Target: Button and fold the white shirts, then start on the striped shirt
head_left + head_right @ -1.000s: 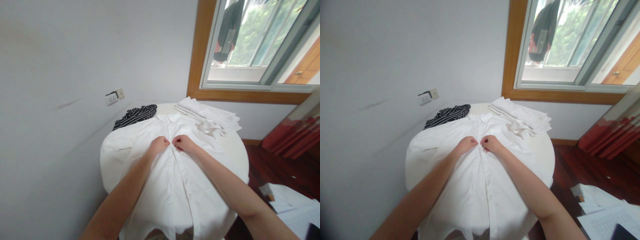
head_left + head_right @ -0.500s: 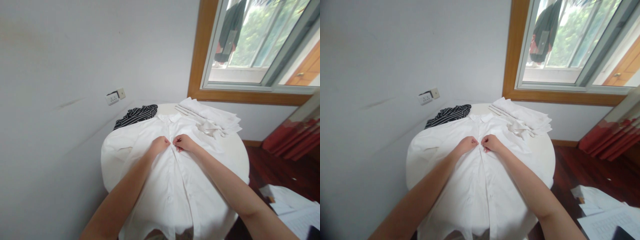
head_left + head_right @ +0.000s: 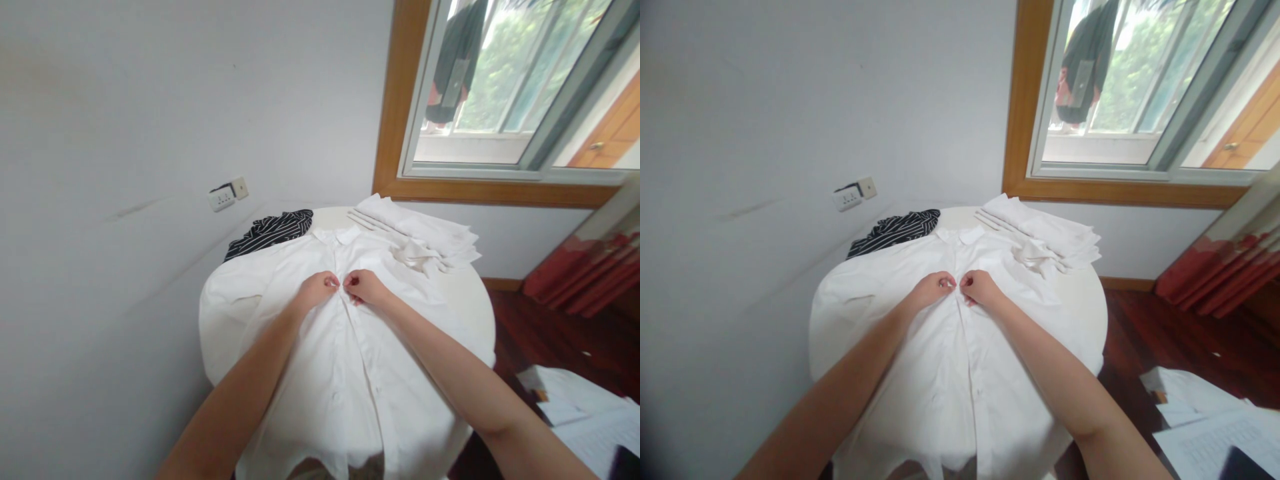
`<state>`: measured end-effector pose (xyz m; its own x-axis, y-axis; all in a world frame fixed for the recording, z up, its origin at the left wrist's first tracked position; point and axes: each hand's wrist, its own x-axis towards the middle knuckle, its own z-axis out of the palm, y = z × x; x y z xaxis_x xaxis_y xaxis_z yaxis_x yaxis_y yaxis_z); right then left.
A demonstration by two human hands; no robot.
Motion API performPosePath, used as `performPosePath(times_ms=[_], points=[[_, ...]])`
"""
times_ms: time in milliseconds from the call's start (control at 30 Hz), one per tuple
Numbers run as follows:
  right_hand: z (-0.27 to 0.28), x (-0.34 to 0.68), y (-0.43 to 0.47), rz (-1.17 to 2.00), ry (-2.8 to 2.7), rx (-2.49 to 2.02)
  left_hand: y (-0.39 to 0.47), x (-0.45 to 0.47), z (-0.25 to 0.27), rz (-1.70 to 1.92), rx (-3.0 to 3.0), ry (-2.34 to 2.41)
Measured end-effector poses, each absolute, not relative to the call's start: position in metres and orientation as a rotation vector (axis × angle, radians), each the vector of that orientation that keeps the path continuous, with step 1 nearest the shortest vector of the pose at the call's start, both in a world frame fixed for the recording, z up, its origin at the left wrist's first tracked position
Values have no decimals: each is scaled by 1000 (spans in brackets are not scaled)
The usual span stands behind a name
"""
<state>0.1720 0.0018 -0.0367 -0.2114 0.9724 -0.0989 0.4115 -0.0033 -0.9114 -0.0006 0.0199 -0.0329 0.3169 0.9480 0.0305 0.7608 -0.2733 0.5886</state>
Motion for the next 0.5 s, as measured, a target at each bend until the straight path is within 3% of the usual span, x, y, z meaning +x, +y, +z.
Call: performPosePath(times_ms=[500], points=[[-37,180,1,1093,-1872,-1365,22,-3,-30,538,2026,1443]])
